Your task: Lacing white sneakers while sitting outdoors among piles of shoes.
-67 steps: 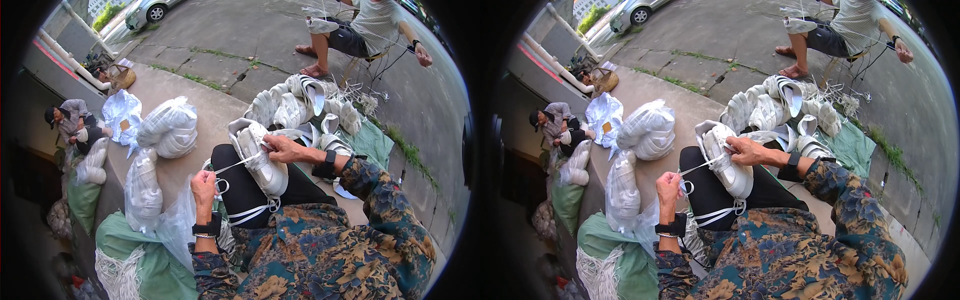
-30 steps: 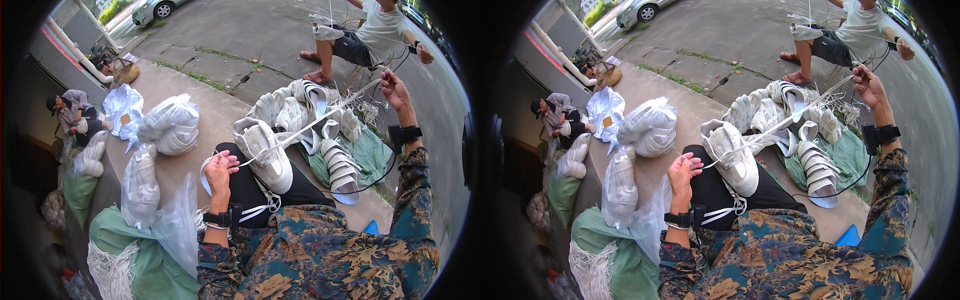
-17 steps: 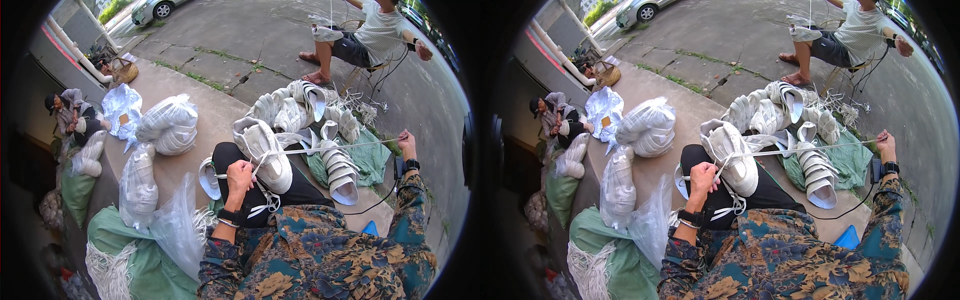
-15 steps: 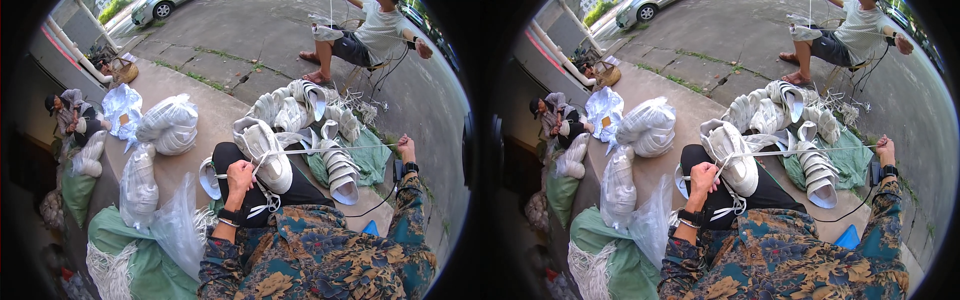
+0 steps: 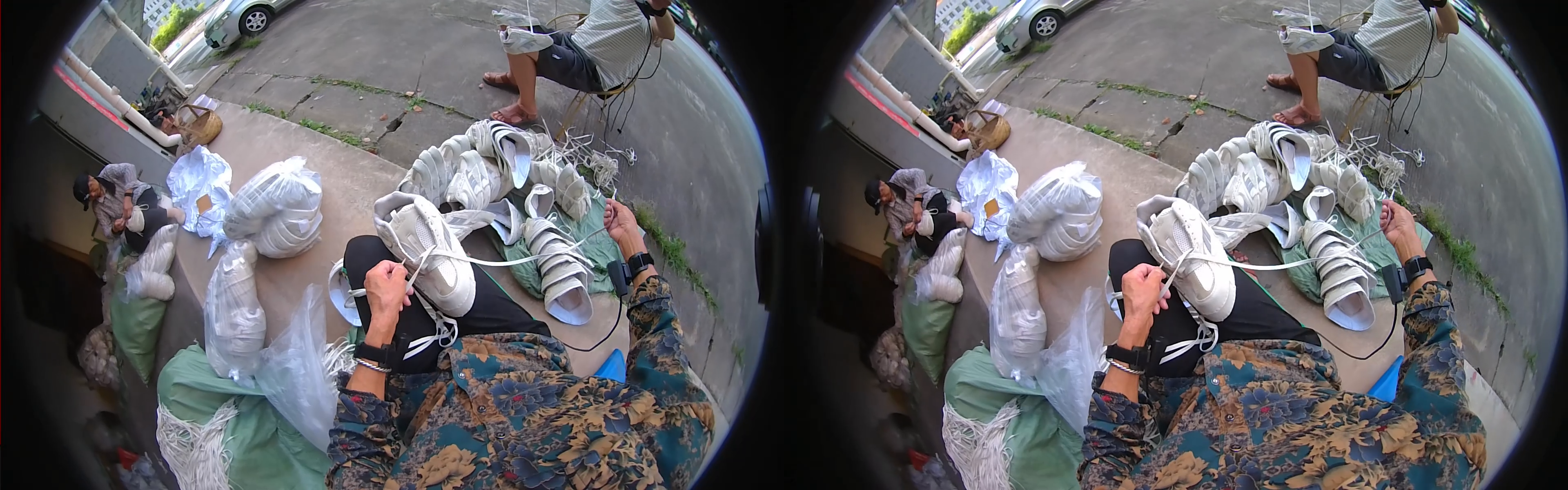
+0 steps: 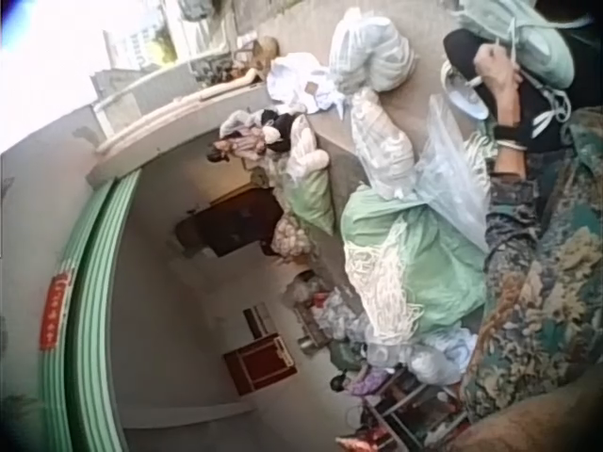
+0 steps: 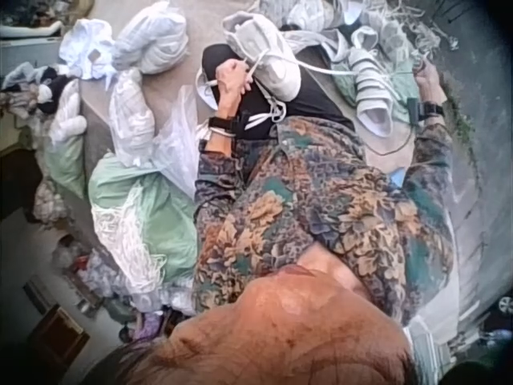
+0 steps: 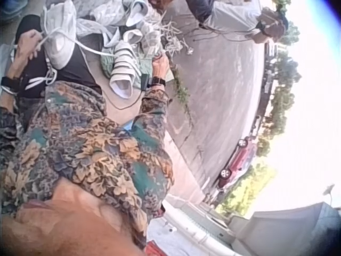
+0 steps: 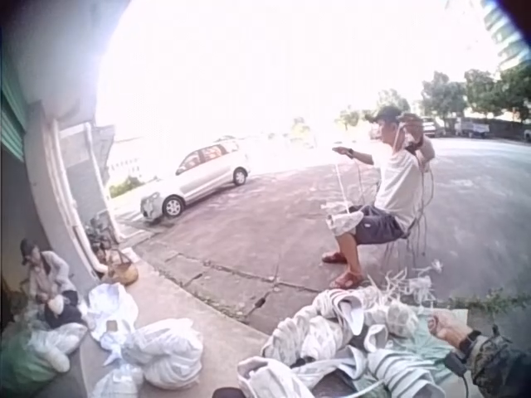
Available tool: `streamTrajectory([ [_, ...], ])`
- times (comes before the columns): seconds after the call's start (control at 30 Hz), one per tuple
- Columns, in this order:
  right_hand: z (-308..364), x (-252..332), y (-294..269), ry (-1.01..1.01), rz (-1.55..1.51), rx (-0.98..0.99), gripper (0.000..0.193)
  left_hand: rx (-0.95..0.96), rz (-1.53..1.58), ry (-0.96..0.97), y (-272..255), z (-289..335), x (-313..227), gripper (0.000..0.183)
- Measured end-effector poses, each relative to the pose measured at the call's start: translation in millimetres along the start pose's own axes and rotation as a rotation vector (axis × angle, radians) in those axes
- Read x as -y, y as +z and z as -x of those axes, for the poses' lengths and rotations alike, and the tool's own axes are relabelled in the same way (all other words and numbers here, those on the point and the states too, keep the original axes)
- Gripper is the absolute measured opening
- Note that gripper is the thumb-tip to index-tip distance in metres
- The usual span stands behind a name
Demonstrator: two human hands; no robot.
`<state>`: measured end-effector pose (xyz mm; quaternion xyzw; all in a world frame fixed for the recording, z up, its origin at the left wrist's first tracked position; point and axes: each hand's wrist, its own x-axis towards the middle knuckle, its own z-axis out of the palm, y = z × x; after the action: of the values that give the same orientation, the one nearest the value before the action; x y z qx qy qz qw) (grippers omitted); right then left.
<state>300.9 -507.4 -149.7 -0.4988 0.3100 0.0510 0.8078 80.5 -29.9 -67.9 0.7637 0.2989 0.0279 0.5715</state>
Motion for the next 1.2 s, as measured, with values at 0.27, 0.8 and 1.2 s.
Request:
streamTrajectory([
  [0.27, 136, -90, 161, -0.035, 0.569, 0.788, 0.025, -0.236, -0.769, 0.383, 15, 1, -26, 0.017],
  [0.8, 181, -126, 247, -0.216, 0.815, 1.174, 0.019, -0.103, -1.081, 0.714, -18, 0, -38, 0.019],
  [1.2, 179, -110, 251, -0.917, 1.056, 1.194, 0.014, -0.378, -0.838, 0.727, 23, 12, -37, 0.01],
])
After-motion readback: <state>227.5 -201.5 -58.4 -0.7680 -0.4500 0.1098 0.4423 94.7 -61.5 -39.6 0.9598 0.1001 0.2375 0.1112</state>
